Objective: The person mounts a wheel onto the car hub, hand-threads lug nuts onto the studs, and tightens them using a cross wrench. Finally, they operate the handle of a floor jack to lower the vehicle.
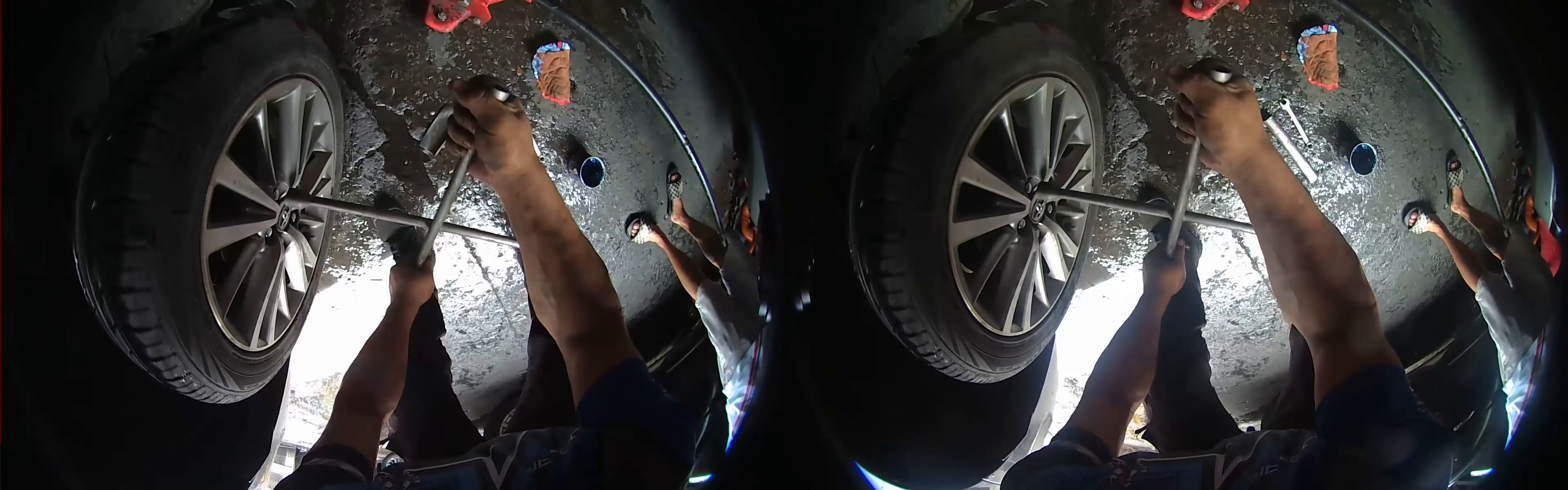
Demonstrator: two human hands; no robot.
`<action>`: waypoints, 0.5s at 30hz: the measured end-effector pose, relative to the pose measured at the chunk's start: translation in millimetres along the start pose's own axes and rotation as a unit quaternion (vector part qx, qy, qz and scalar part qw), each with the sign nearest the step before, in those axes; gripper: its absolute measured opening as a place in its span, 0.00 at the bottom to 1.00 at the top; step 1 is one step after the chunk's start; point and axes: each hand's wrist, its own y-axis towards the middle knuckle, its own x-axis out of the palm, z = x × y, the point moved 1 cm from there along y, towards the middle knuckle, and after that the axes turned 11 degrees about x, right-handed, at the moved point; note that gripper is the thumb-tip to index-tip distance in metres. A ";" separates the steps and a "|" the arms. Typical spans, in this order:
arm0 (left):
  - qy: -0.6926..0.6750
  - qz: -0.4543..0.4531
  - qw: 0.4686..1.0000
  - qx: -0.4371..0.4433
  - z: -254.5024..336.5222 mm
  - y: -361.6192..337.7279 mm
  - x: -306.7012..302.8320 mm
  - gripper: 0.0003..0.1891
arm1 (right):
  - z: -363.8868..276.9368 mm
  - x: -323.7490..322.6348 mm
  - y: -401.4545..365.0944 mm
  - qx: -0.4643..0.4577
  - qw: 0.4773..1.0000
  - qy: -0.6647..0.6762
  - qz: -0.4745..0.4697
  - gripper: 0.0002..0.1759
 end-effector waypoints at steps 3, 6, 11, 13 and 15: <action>-0.026 -0.010 0.999 -0.029 6.1 14.5 -20.3 0.18 | -1.1 16.6 17.6 0.008 1.000 -0.006 0.004 0.11; -0.062 0.031 0.998 -0.002 6.7 18.8 -22.0 0.16 | -4.2 19.5 20.9 0.024 0.999 -0.001 0.024 0.06; -0.085 0.191 0.963 0.169 -20.9 76.7 8.0 0.12 | 9.6 40.8 -29.0 -0.141 0.952 -0.255 -0.093 0.10; -0.079 0.160 0.951 0.252 -35.2 68.8 2.5 0.12 | 14.8 47.6 -45.6 -0.160 0.940 -0.294 -0.063 0.12; -0.059 0.120 0.935 0.329 -42.8 73.1 3.3 0.15 | 18.9 52.5 -49.7 -0.344 0.867 -0.352 -0.077 0.14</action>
